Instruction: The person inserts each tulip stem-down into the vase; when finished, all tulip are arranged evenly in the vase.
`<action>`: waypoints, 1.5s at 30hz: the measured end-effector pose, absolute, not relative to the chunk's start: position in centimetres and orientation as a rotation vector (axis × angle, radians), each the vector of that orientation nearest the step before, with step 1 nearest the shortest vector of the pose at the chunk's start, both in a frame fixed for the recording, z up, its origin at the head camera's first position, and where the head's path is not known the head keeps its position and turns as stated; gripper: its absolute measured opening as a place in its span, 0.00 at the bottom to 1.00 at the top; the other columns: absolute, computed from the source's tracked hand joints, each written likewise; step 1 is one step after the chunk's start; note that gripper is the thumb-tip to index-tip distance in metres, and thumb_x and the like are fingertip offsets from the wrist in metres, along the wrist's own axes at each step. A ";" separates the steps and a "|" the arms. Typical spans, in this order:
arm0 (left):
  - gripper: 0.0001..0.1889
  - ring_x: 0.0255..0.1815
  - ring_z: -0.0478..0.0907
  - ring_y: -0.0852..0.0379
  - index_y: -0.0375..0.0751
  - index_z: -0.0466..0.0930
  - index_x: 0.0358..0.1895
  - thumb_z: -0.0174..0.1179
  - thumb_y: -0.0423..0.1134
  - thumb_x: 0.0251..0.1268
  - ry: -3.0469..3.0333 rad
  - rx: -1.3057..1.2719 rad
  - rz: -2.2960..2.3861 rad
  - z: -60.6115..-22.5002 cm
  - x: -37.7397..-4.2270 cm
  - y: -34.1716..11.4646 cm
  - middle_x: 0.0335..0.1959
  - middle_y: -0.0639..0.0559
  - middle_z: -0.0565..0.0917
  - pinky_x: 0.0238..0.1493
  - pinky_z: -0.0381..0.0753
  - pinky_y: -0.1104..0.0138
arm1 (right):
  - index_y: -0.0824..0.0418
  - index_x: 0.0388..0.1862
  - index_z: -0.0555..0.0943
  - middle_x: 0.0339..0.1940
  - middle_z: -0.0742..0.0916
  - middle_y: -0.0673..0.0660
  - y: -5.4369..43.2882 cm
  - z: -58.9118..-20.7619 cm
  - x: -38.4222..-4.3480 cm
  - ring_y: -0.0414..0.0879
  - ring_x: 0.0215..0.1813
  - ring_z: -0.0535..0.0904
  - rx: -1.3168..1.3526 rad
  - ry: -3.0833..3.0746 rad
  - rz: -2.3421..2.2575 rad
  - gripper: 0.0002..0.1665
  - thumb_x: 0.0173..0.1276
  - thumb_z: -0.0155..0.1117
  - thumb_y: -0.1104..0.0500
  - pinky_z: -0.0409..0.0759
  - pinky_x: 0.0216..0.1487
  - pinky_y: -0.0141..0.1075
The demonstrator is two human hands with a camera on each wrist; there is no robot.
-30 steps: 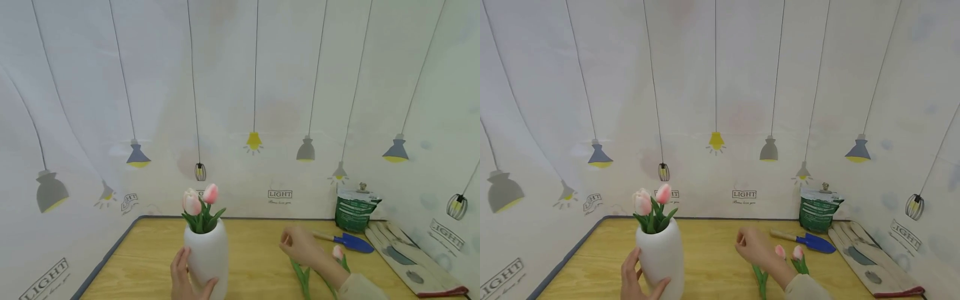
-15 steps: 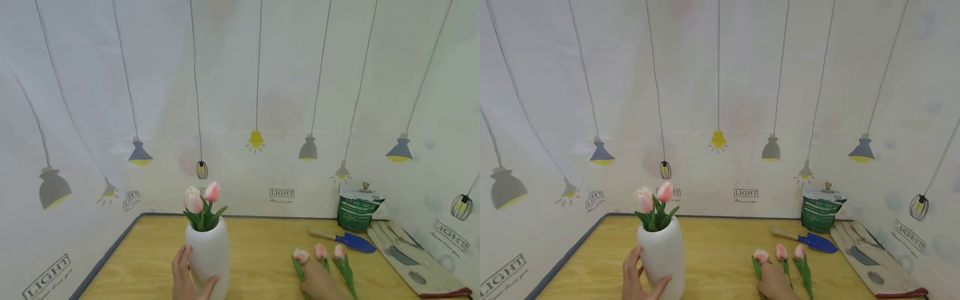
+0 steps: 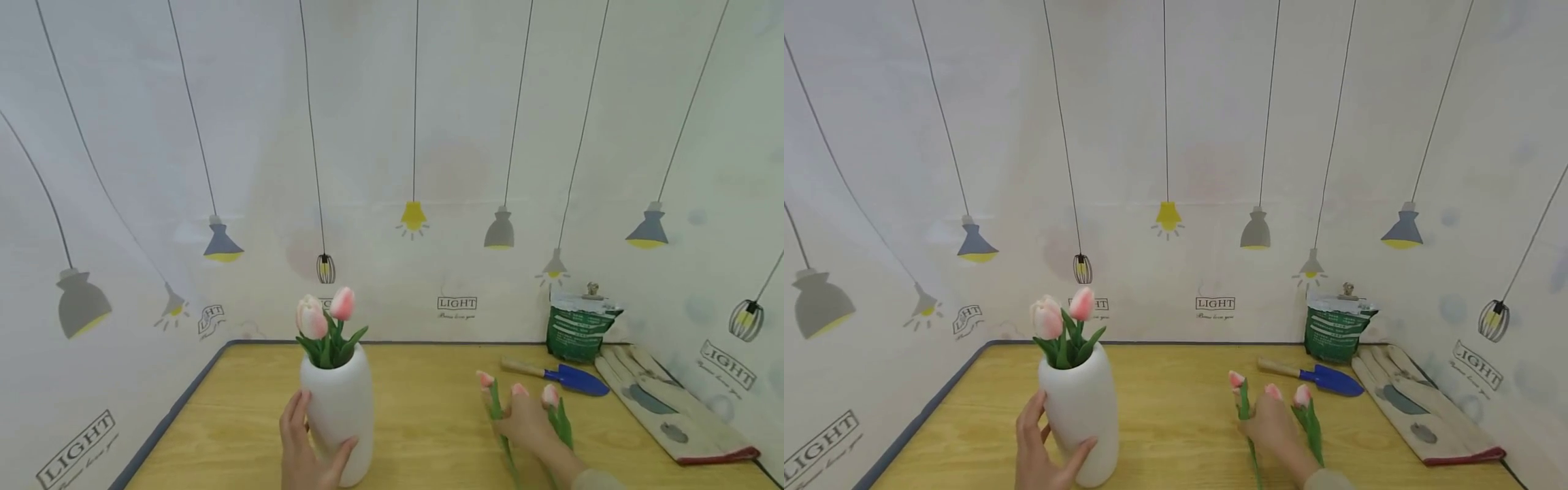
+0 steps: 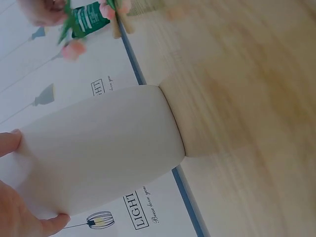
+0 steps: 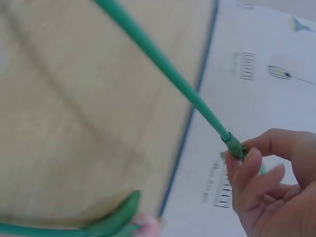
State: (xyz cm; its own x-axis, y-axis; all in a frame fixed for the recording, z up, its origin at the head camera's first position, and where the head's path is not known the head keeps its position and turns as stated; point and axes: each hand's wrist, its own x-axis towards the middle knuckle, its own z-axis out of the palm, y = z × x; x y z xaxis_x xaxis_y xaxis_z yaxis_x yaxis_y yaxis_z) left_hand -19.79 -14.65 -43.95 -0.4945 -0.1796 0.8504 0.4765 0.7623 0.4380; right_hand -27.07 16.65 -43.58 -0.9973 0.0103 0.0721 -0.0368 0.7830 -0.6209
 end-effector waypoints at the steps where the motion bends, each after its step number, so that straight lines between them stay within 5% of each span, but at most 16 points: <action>1: 0.58 0.53 0.62 0.54 0.32 0.55 0.62 0.77 0.29 0.13 -1.934 -0.226 -0.803 -43.9 -19.8 -14.6 0.56 0.34 0.62 0.31 0.76 0.53 | 0.63 0.20 0.73 0.13 0.76 0.52 16.5 -42.9 -27.2 0.41 0.14 0.70 0.032 -2.873 1.086 0.07 0.44 0.63 0.64 0.66 0.15 0.29; 7: 0.57 0.57 0.59 0.63 0.31 0.56 0.62 0.77 0.29 0.14 -1.910 -0.247 -0.802 -43.7 -20.0 -14.6 0.56 0.34 0.63 0.32 0.75 0.53 | 0.66 0.32 0.75 0.23 0.81 0.56 15.6 -36.9 -27.6 0.44 0.18 0.75 0.234 -2.720 1.388 0.08 0.56 0.59 0.62 0.70 0.15 0.30; 17: 0.57 0.57 0.58 0.67 0.32 0.56 0.62 0.77 0.29 0.13 -1.917 -0.221 -0.808 -43.9 -19.6 -14.5 0.56 0.35 0.63 0.31 0.75 0.54 | 0.66 0.33 0.77 0.26 0.84 0.61 10.7 -25.3 -27.1 0.42 0.21 0.76 0.555 -2.389 1.365 0.07 0.59 0.59 0.62 0.74 0.18 0.33; 27: 0.57 0.49 0.64 0.45 0.35 0.54 0.64 0.77 0.29 0.17 -1.963 -0.193 -0.845 -44.1 -19.6 -14.5 0.55 0.33 0.62 0.32 0.75 0.51 | 0.67 0.40 0.75 0.31 0.83 0.59 6.6 -16.0 -25.7 0.39 0.24 0.78 0.805 -1.971 1.536 0.11 0.61 0.58 0.62 0.77 0.19 0.35; 35: 0.57 0.55 0.59 0.66 0.36 0.56 0.63 0.78 0.32 0.15 -1.943 -0.173 -0.825 -44.5 -20.0 -14.2 0.56 0.37 0.63 0.32 0.74 0.60 | 0.68 0.41 0.74 0.33 0.83 0.58 4.8 -15.9 -25.7 0.40 0.24 0.81 0.847 -1.904 1.707 0.11 0.61 0.57 0.63 0.79 0.23 0.35; 45: 0.58 0.49 0.64 0.54 0.40 0.56 0.64 0.78 0.34 0.15 -1.983 -0.108 -0.814 -44.3 -19.8 -13.7 0.55 0.38 0.64 0.30 0.75 0.59 | 0.67 0.39 0.74 0.35 0.81 0.63 2.6 -23.0 -27.1 0.41 0.21 0.79 0.869 -2.102 1.783 0.09 0.61 0.56 0.65 0.77 0.20 0.35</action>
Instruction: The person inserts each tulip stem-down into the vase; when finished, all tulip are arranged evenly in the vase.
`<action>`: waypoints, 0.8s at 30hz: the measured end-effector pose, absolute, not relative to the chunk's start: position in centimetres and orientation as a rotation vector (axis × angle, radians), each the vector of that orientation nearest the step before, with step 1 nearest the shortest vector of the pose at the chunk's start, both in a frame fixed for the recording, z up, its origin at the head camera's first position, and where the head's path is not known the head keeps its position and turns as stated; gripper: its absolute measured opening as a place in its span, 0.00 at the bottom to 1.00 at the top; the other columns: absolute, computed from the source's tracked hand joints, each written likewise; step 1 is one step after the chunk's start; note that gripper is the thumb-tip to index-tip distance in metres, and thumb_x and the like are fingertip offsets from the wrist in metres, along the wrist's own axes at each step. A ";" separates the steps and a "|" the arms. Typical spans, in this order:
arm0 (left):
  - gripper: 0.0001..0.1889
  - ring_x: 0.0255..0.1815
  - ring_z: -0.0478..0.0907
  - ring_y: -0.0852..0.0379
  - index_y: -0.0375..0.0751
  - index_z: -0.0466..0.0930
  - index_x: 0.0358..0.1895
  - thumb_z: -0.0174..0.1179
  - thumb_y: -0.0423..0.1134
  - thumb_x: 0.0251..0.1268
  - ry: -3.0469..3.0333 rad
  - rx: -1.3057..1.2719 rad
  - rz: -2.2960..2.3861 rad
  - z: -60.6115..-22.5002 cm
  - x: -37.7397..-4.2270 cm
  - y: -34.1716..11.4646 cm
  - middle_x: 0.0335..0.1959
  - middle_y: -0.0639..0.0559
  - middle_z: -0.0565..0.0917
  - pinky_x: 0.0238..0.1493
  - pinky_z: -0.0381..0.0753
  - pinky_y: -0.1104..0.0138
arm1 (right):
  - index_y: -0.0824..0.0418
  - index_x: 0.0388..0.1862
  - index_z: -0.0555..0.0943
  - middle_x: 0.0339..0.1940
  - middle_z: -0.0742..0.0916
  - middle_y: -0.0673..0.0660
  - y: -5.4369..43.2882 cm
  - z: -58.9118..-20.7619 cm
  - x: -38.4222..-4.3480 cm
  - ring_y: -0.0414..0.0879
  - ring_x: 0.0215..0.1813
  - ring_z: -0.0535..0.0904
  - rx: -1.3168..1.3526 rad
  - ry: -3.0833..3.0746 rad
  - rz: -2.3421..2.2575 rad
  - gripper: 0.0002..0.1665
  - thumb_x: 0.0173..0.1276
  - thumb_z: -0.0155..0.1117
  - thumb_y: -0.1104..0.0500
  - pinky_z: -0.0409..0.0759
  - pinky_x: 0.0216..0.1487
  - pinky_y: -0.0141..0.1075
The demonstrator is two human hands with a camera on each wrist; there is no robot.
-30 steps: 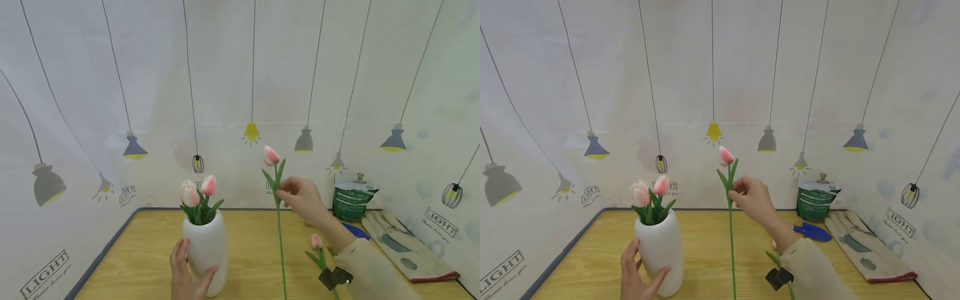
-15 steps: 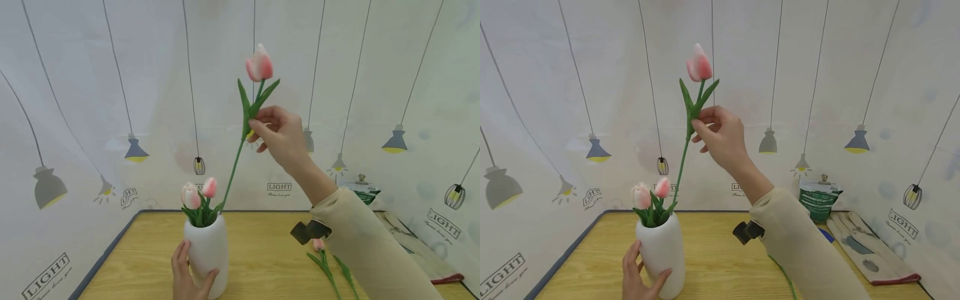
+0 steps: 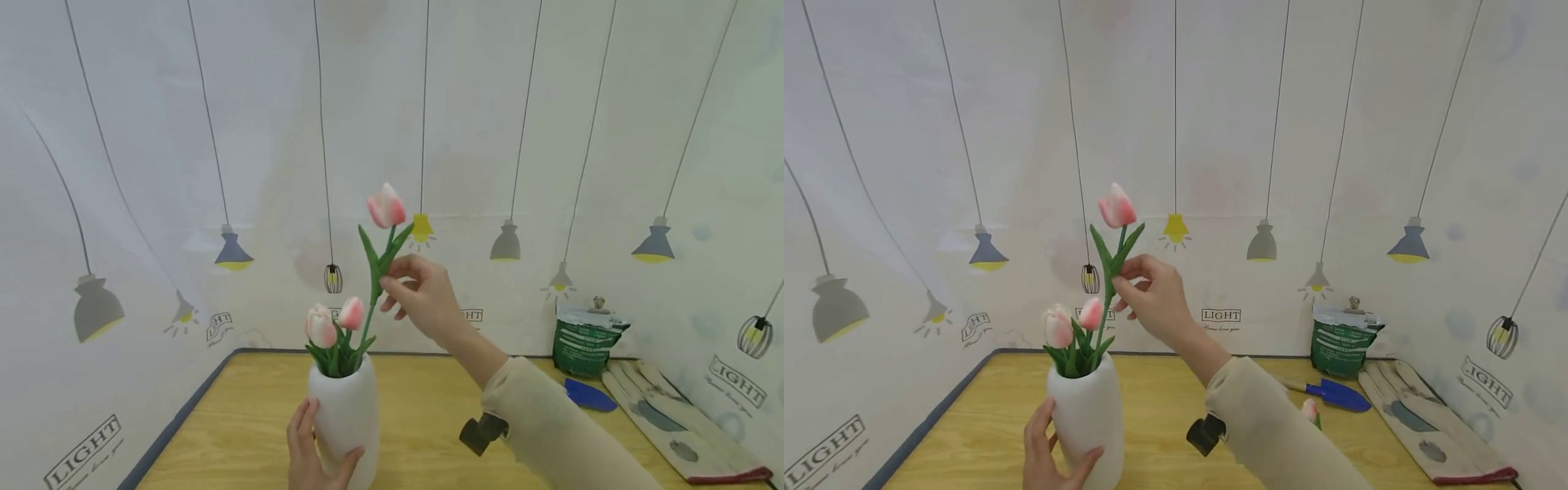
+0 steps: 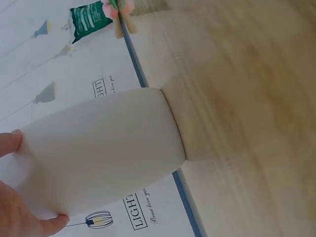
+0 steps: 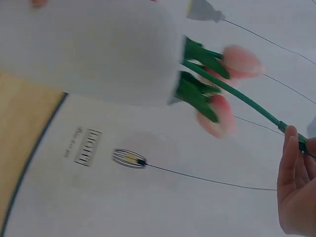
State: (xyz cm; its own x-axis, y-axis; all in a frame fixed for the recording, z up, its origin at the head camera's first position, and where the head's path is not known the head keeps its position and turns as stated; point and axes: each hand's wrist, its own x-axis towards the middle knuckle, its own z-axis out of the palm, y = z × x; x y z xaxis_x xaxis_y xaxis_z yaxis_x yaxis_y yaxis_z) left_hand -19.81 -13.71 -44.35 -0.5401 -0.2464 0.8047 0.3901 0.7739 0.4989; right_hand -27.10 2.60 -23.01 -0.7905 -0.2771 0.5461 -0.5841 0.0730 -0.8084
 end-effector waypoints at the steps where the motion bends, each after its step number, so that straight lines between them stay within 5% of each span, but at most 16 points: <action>1: 0.58 0.49 0.64 0.56 0.39 0.56 0.64 0.78 0.34 0.15 -1.971 -0.117 -0.809 -44.3 -19.8 -13.8 0.55 0.38 0.64 0.30 0.75 0.60 | 0.67 0.39 0.74 0.35 0.81 0.63 2.2 -24.2 -27.1 0.41 0.21 0.78 0.877 -2.144 1.787 0.09 0.60 0.56 0.64 0.77 0.20 0.35; 8: 0.57 0.52 0.61 0.64 0.37 0.57 0.62 0.78 0.33 0.13 -1.943 -0.131 -0.770 -44.5 -20.0 -14.0 0.55 0.38 0.65 0.29 0.73 0.64 | 0.64 0.37 0.75 0.34 0.81 0.59 0.2 -30.5 -26.7 0.42 0.19 0.76 0.924 -2.376 1.685 0.07 0.60 0.56 0.63 0.75 0.16 0.34; 12: 0.58 0.49 0.63 0.57 0.39 0.56 0.63 0.78 0.34 0.14 -1.982 -0.120 -0.769 -44.6 -20.0 -13.8 0.55 0.38 0.64 0.29 0.74 0.64 | 0.61 0.35 0.76 0.31 0.82 0.57 0.2 -31.4 -26.5 0.44 0.17 0.75 0.909 -2.399 1.635 0.06 0.59 0.57 0.63 0.73 0.16 0.31; 19: 0.58 0.56 0.56 0.72 0.35 0.58 0.61 0.78 0.33 0.11 -1.914 -0.171 -0.765 -44.6 -20.1 -14.0 0.53 0.37 0.65 0.27 0.75 0.61 | 0.59 0.38 0.78 0.36 0.82 0.55 0.2 -31.8 -26.4 0.40 0.18 0.74 0.853 -2.413 1.609 0.09 0.56 0.58 0.63 0.73 0.17 0.30; 24: 0.58 0.55 0.57 0.69 0.35 0.58 0.62 0.78 0.33 0.12 -1.925 -0.166 -0.765 -44.5 -20.1 -14.0 0.54 0.37 0.64 0.28 0.75 0.60 | 0.56 0.45 0.76 0.42 0.80 0.56 0.7 -32.2 -26.5 0.42 0.21 0.77 0.805 -2.383 1.637 0.15 0.56 0.60 0.61 0.76 0.18 0.32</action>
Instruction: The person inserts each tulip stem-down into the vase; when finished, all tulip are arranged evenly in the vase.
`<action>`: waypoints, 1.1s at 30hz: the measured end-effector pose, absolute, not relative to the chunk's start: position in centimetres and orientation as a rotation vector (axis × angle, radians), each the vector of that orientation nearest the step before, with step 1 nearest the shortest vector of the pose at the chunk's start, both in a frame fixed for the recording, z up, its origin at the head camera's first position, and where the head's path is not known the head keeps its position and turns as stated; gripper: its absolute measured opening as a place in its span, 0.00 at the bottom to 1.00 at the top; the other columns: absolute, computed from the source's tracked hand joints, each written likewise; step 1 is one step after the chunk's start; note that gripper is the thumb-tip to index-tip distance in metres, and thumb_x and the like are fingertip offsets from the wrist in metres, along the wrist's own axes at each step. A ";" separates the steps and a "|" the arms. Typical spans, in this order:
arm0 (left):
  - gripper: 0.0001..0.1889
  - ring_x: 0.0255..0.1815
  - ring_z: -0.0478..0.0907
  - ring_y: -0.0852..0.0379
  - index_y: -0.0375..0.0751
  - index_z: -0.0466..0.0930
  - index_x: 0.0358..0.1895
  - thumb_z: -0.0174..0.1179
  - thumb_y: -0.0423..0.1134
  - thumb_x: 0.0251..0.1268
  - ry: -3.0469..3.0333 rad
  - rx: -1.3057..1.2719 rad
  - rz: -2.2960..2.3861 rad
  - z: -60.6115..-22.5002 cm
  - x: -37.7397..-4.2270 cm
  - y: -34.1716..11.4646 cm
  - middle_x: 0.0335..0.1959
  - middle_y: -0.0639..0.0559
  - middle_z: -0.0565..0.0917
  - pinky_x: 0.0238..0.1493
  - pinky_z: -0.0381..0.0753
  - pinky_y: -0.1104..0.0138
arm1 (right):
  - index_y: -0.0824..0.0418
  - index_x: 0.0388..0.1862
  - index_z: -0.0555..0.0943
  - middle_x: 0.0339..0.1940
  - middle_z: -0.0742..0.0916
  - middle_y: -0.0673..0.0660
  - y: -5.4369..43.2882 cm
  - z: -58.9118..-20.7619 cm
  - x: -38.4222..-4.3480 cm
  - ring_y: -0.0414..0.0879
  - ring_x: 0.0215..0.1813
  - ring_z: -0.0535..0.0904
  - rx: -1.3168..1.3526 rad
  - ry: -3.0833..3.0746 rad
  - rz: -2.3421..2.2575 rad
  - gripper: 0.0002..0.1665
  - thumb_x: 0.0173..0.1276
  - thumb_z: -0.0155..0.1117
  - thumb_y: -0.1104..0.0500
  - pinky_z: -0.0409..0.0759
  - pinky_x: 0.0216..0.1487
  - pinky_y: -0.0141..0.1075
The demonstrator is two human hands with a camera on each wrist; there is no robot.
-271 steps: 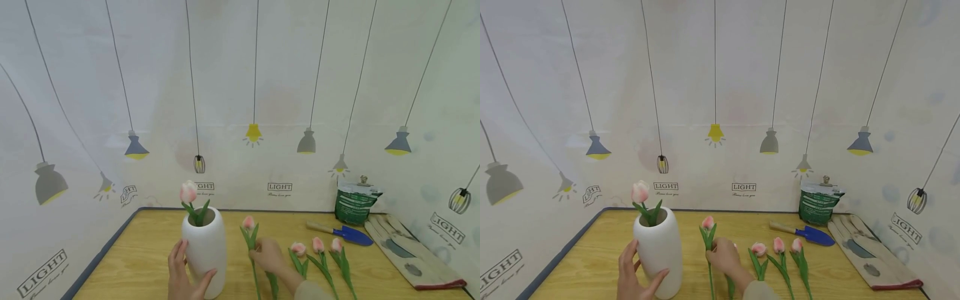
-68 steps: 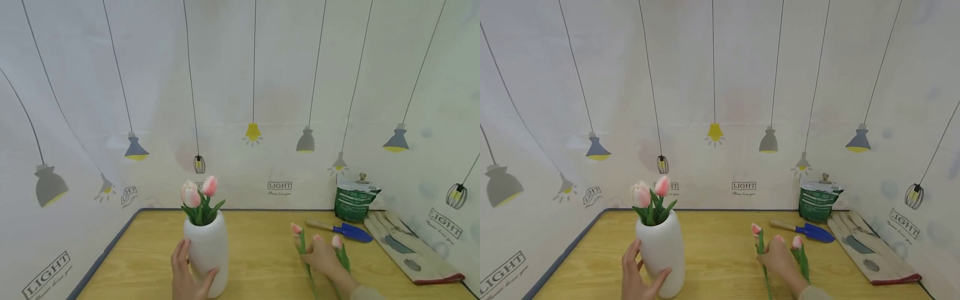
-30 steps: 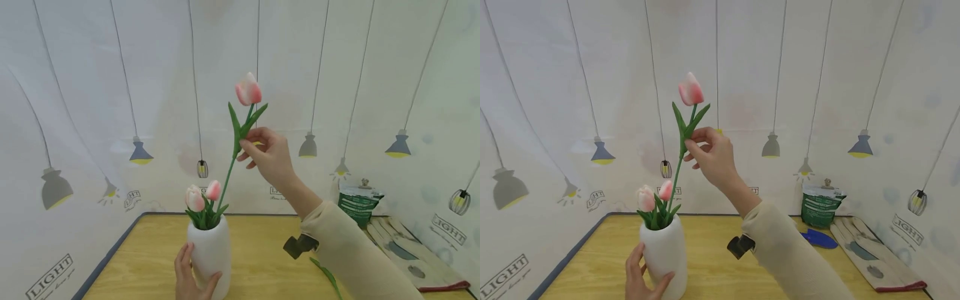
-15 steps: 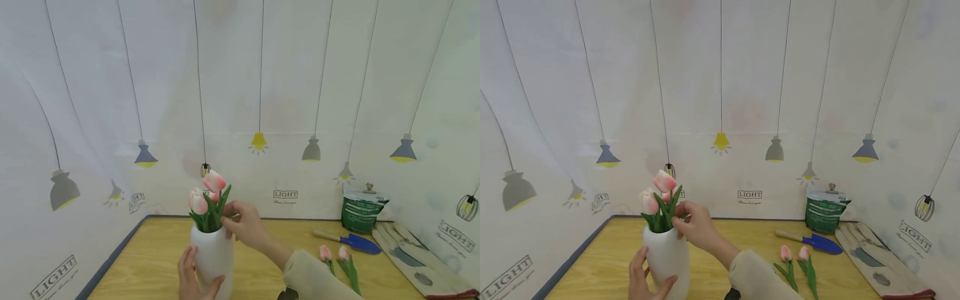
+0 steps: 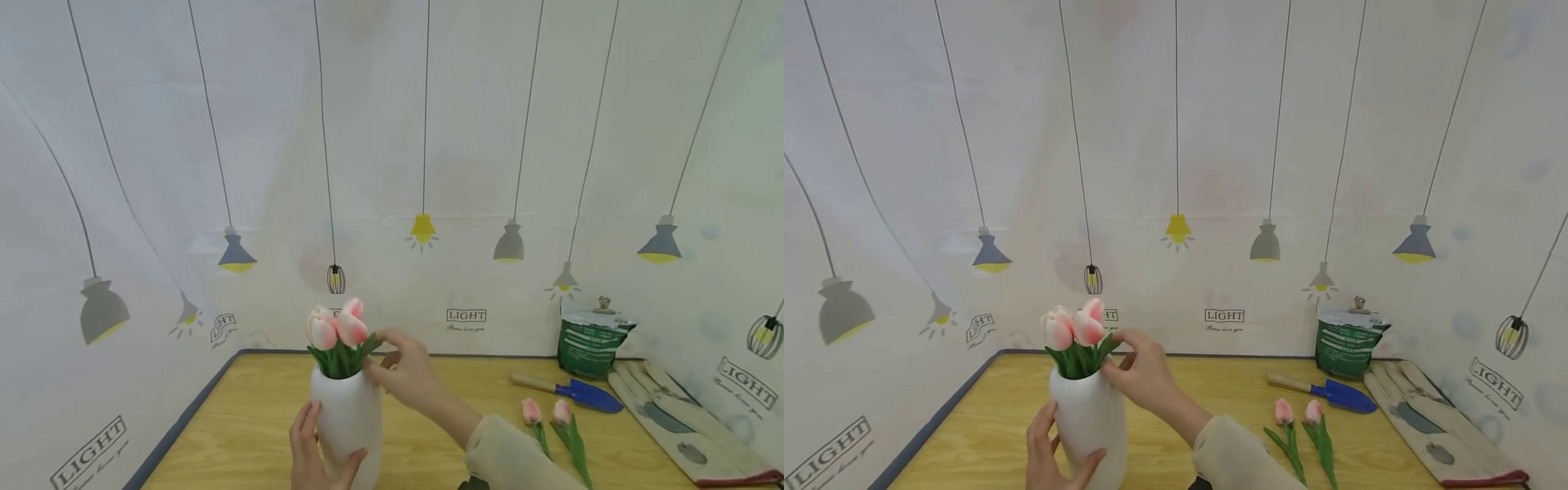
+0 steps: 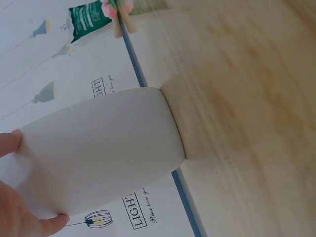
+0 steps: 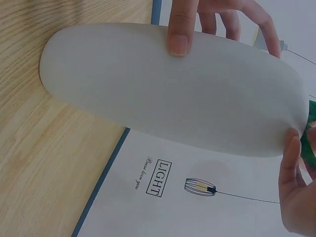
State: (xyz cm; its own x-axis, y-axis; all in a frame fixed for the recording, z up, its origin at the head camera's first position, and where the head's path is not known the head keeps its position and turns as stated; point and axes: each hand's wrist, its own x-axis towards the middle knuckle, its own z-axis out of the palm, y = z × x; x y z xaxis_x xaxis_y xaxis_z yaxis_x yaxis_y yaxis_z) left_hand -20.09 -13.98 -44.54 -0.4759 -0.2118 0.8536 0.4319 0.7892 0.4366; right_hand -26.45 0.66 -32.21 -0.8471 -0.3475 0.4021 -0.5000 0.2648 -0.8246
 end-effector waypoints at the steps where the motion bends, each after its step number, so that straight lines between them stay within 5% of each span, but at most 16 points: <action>1: 0.58 0.55 0.58 0.69 0.35 0.58 0.62 0.78 0.33 0.12 -1.925 -0.164 -0.763 -44.5 -20.1 -13.9 0.54 0.37 0.65 0.28 0.75 0.60 | 0.56 0.46 0.75 0.44 0.80 0.56 0.9 -32.3 -26.5 0.42 0.22 0.77 0.801 -2.374 1.645 0.17 0.57 0.60 0.61 0.76 0.19 0.32; 6: 0.55 0.56 0.56 0.73 0.34 0.58 0.62 0.78 0.38 0.17 -1.891 -0.200 -0.787 -44.7 -20.2 -14.0 0.54 0.36 0.65 0.29 0.74 0.63 | 0.57 0.49 0.74 0.49 0.80 0.56 3.1 -32.2 -26.4 0.43 0.23 0.79 0.769 -2.332 1.681 0.19 0.57 0.60 0.64 0.76 0.19 0.32; 14: 0.46 0.58 0.55 0.72 0.31 0.59 0.60 0.64 0.58 0.41 -1.847 -0.272 -0.868 -44.7 -20.4 -14.1 0.52 0.31 0.65 0.39 0.66 0.76 | 0.61 0.42 0.77 0.39 0.81 0.60 11.8 -33.0 -27.7 0.39 0.17 0.76 0.540 -2.388 1.460 0.12 0.58 0.59 0.66 0.70 0.15 0.30; 17: 0.46 0.58 0.55 0.72 0.31 0.59 0.61 0.61 0.60 0.42 -1.853 -0.264 -0.873 -44.6 -20.3 -14.1 0.52 0.31 0.65 0.40 0.66 0.78 | 0.60 0.38 0.78 0.34 0.82 0.58 15.6 -34.0 -27.9 0.39 0.20 0.75 0.387 -2.522 1.281 0.08 0.59 0.59 0.62 0.72 0.19 0.31; 21: 0.47 0.57 0.55 0.73 0.33 0.59 0.61 0.68 0.56 0.37 -1.859 -0.241 -0.869 -44.6 -20.1 -14.2 0.53 0.31 0.65 0.39 0.67 0.77 | 0.60 0.31 0.79 0.26 0.82 0.52 19.8 -36.5 -28.0 0.40 0.24 0.75 0.256 -2.762 0.963 0.05 0.57 0.61 0.59 0.72 0.25 0.33; 27: 0.54 0.58 0.55 0.74 0.35 0.59 0.61 0.78 0.40 0.19 -1.876 -0.226 -0.831 -44.5 -20.0 -14.2 0.54 0.35 0.65 0.38 0.69 0.76 | 0.61 0.20 0.77 0.15 0.78 0.50 24.0 -43.6 -28.4 0.41 0.15 0.71 0.108 -2.987 0.862 0.06 0.50 0.64 0.60 0.68 0.18 0.32; 33: 0.53 0.58 0.55 0.73 0.34 0.59 0.61 0.77 0.39 0.20 -1.872 -0.238 -0.854 -44.7 -20.2 -14.0 0.55 0.34 0.65 0.40 0.67 0.78 | 0.62 0.12 0.73 0.12 0.74 0.49 24.5 -48.1 -28.4 0.40 0.17 0.66 0.045 -3.025 0.965 0.12 0.39 0.69 0.60 0.63 0.18 0.29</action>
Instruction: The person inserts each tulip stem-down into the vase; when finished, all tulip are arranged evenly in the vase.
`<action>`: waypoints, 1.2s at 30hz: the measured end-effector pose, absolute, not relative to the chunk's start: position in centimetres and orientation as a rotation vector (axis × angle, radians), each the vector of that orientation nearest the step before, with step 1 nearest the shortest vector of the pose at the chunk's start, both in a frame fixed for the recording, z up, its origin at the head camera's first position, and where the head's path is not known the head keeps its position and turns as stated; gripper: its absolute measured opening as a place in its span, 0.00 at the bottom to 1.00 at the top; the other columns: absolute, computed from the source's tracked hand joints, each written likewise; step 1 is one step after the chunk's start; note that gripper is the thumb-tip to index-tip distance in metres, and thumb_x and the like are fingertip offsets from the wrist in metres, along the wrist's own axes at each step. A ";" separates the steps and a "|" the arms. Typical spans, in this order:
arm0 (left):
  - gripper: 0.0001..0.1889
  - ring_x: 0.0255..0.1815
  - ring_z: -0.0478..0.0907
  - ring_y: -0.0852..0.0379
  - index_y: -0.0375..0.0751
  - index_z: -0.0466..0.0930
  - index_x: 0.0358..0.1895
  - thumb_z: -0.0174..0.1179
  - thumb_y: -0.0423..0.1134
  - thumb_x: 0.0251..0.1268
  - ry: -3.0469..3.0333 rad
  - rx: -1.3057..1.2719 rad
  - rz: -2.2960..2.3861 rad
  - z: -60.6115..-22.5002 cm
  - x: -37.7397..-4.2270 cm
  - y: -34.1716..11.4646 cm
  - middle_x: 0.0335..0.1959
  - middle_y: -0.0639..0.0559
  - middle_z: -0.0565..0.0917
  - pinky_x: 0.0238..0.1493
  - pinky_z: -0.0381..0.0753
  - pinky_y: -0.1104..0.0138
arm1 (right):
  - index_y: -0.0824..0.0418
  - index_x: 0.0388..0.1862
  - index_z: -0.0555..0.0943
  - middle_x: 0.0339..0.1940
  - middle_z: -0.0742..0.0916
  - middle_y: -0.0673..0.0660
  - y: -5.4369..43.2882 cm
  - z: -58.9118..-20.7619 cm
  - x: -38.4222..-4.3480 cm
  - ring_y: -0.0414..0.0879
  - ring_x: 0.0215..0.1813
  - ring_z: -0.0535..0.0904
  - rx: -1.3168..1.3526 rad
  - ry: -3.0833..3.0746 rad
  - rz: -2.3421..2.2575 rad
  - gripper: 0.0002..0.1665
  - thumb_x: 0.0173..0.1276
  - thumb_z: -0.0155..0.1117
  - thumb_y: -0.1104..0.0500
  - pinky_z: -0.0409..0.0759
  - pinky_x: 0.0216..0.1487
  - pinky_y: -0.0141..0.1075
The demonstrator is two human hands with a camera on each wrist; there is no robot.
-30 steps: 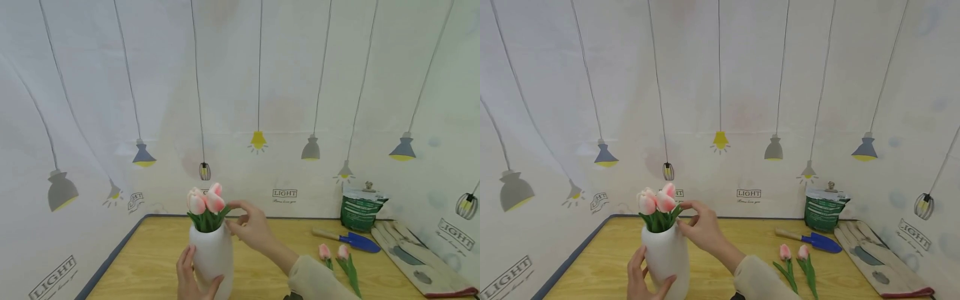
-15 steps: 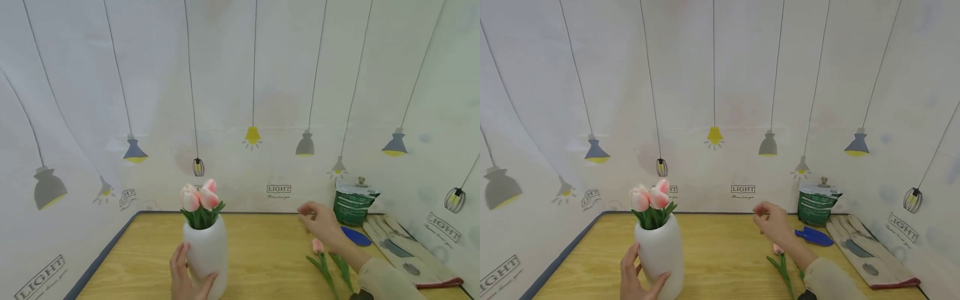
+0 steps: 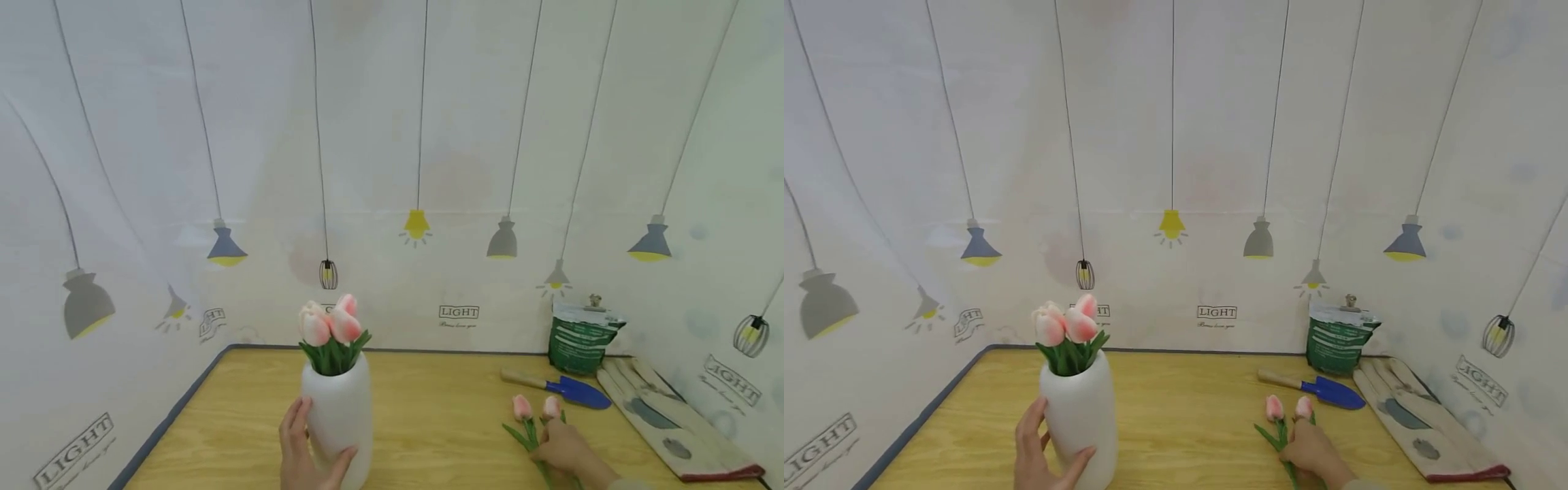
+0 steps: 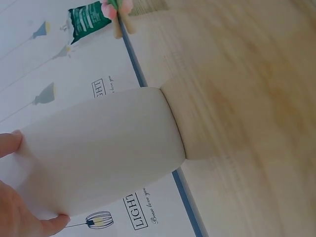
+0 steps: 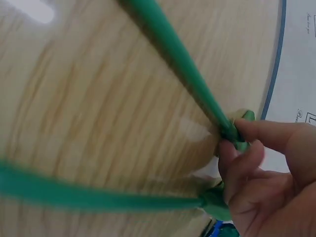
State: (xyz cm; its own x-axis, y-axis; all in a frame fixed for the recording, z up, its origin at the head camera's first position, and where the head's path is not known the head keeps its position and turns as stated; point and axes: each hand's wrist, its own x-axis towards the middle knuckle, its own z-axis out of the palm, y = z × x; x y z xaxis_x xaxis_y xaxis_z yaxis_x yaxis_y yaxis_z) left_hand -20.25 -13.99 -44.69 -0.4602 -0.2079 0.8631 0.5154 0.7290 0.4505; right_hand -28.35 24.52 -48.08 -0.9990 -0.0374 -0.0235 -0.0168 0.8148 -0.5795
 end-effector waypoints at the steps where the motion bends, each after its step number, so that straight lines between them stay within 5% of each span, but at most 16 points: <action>1: 0.54 0.58 0.55 0.74 0.34 0.59 0.61 0.78 0.38 0.19 -1.878 -0.237 -0.844 -44.7 -20.3 -13.9 0.55 0.35 0.65 0.39 0.68 0.77 | 0.62 0.11 0.72 0.11 0.72 0.48 24.5 -48.3 -28.3 0.40 0.16 0.65 0.001 2.943 -0.956 0.13 0.37 0.69 0.61 0.62 0.17 0.29; 13: 0.58 0.56 0.59 0.64 0.35 0.55 0.63 0.78 0.34 0.15 -1.934 -0.217 -0.785 -44.1 -20.1 -13.6 0.56 0.37 0.63 0.32 0.75 0.60 | 0.52 0.04 0.61 0.03 0.62 0.42 24.3 -47.9 -27.9 0.34 0.10 0.54 0.048 2.751 -1.217 0.23 0.42 0.67 0.63 0.55 0.13 0.24; 21: 0.58 0.50 0.64 0.53 0.36 0.55 0.63 0.78 0.33 0.14 -1.979 -0.142 -0.788 -44.0 -19.8 -13.3 0.56 0.36 0.63 0.32 0.75 0.60 | 0.64 0.18 0.73 0.11 0.67 0.45 23.3 -46.6 -27.7 0.36 0.14 0.58 -0.090 2.629 -1.364 0.12 0.49 0.66 0.60 0.61 0.17 0.28; 27: 0.58 0.49 0.64 0.51 0.37 0.55 0.64 0.77 0.33 0.15 -1.981 -0.152 -0.782 -44.1 -19.8 -13.4 0.56 0.36 0.63 0.32 0.74 0.61 | 0.69 0.34 0.76 0.17 0.80 0.50 21.5 -44.1 -28.3 0.36 0.12 0.62 -0.167 2.629 -1.476 0.17 0.55 0.64 0.55 0.62 0.14 0.27; 36: 0.58 0.49 0.65 0.49 0.35 0.55 0.63 0.78 0.34 0.13 -1.972 -0.176 -0.759 -44.2 -19.9 -13.7 0.55 0.35 0.63 0.31 0.75 0.60 | 0.65 0.37 0.72 0.20 0.78 0.50 17.7 -35.8 -28.7 0.38 0.13 0.59 -0.218 2.668 -1.559 0.19 0.56 0.63 0.51 0.61 0.15 0.30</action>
